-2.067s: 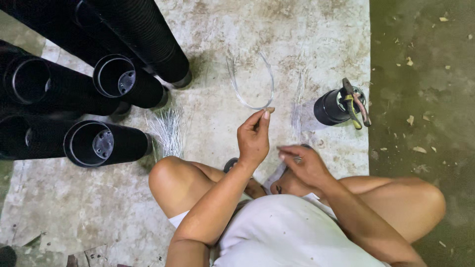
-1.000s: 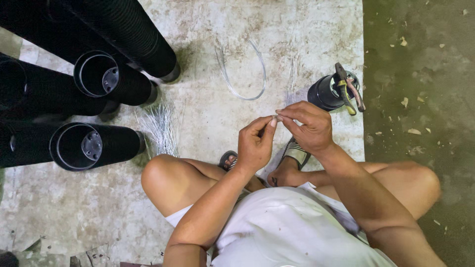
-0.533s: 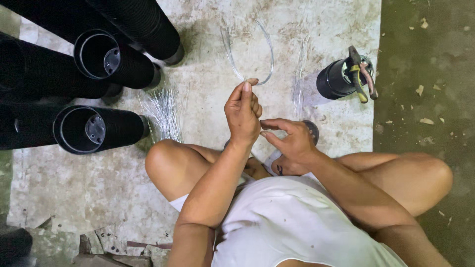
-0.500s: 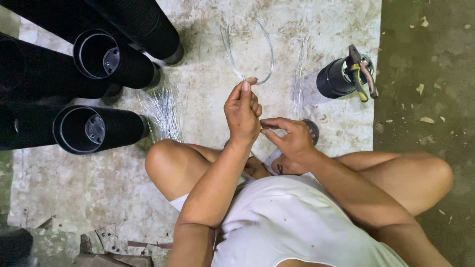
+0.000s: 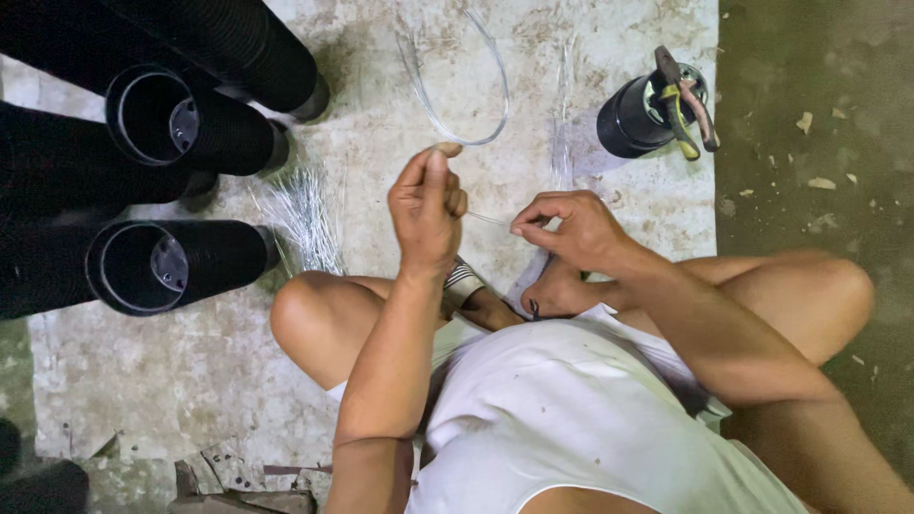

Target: The person sits on the floor and repeatedly twists thin metal wires into small loops using pliers. They pick up wires, form loops, and cut them with pliers, placing finished pieces aside.

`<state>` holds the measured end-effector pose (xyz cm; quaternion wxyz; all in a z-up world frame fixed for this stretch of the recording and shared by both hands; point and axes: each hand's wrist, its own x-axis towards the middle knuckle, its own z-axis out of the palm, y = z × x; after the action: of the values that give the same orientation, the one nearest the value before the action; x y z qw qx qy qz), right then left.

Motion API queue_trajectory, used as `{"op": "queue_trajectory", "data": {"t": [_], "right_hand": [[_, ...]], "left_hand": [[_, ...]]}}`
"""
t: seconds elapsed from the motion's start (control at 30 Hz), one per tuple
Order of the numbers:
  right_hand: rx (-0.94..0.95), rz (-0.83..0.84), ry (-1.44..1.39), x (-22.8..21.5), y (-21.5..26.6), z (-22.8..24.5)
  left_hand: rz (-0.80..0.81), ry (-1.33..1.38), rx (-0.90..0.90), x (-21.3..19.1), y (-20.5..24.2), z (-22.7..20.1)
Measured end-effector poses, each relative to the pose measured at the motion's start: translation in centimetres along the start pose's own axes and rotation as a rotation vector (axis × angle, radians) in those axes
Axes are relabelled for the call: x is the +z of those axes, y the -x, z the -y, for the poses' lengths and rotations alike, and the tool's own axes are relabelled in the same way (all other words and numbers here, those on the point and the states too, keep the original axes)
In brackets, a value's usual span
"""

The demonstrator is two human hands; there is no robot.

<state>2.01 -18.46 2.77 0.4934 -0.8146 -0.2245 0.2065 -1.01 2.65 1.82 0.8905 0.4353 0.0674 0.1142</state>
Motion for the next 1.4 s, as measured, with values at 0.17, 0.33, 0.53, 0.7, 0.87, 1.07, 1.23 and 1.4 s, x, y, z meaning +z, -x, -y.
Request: {"op": "queue_trajectory", "data": {"t": [0.17, 0.33, 0.53, 0.7, 0.87, 1.07, 1.23, 1.4], "right_hand": [[-0.394, -0.046, 0.186, -5.7, 1.3, 1.0], [-0.533, -0.121, 0.225, -9.2, 2.6, 3.2], [-0.607, -0.162, 0.239, -11.4, 4.0, 4.8], [-0.57, -0.188, 0.217, -12.0, 4.9, 5.0], [-0.517, -0.184, 0.185, -11.7, 5.2, 4.6], [-0.308, -0.142, 0.095, -10.9, 5.6, 3.2], [-0.114, -0.116, -0.022, -10.1, 5.7, 1.7], [0.111, 0.012, -0.346, -8.7, 5.3, -1.1]], "left_hand": [[0.106, 0.04, 0.08, -0.6, 0.4, -3.1], [0.15, 0.061, 0.149, 0.3, 1.3, -5.3], [0.203, 0.062, 0.206, 0.8, 2.0, -7.9], [0.237, 0.023, 0.259, 0.8, 2.5, -8.9], [0.232, -0.004, 0.245, 0.2, 2.6, -9.1], [0.284, 0.021, 0.253, -0.3, 2.3, -8.5], [0.313, -0.004, 0.288, -0.1, 2.5, -7.3], [0.3, -0.234, 0.362, 0.4, 2.6, -6.9]]}}
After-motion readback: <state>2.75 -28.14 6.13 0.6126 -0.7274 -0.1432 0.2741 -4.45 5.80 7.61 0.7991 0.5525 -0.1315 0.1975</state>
